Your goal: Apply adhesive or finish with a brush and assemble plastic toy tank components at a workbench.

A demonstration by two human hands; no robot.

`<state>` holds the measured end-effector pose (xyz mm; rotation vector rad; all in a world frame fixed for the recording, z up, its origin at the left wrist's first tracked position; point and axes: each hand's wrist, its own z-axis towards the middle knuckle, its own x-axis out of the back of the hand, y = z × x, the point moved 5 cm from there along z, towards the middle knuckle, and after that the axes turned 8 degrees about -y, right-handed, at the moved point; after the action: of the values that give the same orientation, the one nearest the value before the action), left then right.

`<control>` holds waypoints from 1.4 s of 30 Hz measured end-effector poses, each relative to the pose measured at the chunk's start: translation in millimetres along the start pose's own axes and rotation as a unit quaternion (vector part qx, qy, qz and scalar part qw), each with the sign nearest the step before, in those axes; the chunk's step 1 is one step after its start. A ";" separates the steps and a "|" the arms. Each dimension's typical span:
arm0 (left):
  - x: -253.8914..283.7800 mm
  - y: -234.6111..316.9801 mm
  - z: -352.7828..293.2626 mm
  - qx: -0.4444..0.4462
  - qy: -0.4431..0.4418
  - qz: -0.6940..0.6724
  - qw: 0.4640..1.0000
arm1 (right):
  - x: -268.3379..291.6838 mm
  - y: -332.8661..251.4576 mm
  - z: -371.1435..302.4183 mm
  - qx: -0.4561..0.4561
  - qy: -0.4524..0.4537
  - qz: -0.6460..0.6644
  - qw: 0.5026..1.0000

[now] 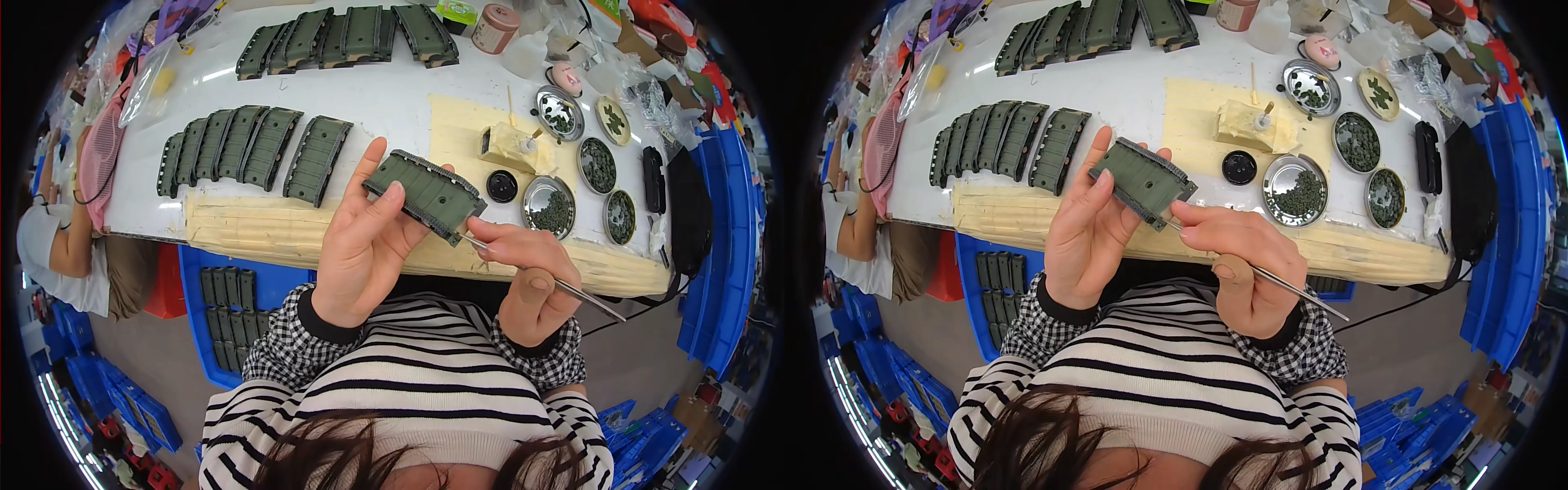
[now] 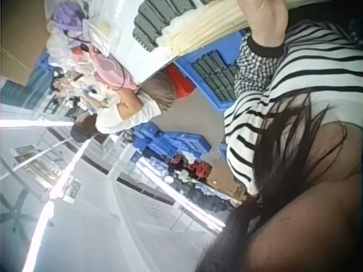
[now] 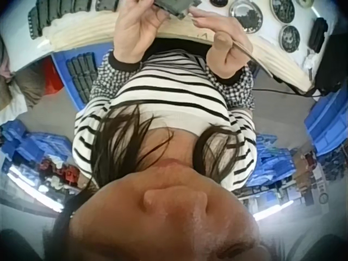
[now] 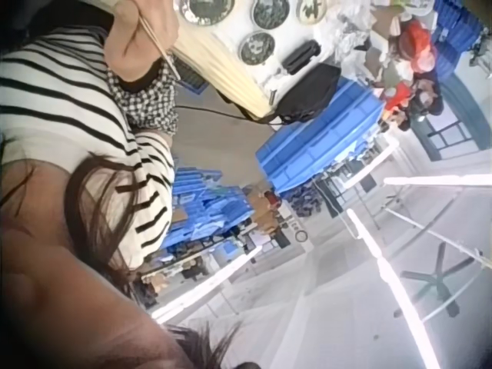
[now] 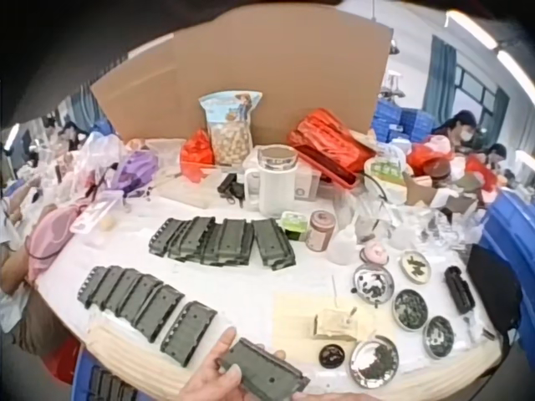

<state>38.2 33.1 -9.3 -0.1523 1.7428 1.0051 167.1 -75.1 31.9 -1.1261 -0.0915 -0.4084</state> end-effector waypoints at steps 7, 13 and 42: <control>0.4 -0.6 0.0 0.002 0.005 -0.003 1.000 | 1.3 0.7 1.9 0.003 -0.011 -0.021 1.000; 2.4 -1.6 0.0 0.001 0.004 -0.021 1.000 | -0.9 -4.5 3.7 0.029 -0.029 -0.055 0.998; 3.5 -5.3 0.1 -0.008 -0.005 -0.042 0.999 | -2.1 -10.2 2.1 0.059 -0.092 -0.090 0.990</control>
<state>39.7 31.1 -15.1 -0.2290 1.7057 0.9563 161.7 -76.3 40.9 -1.0391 -0.3776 -0.4531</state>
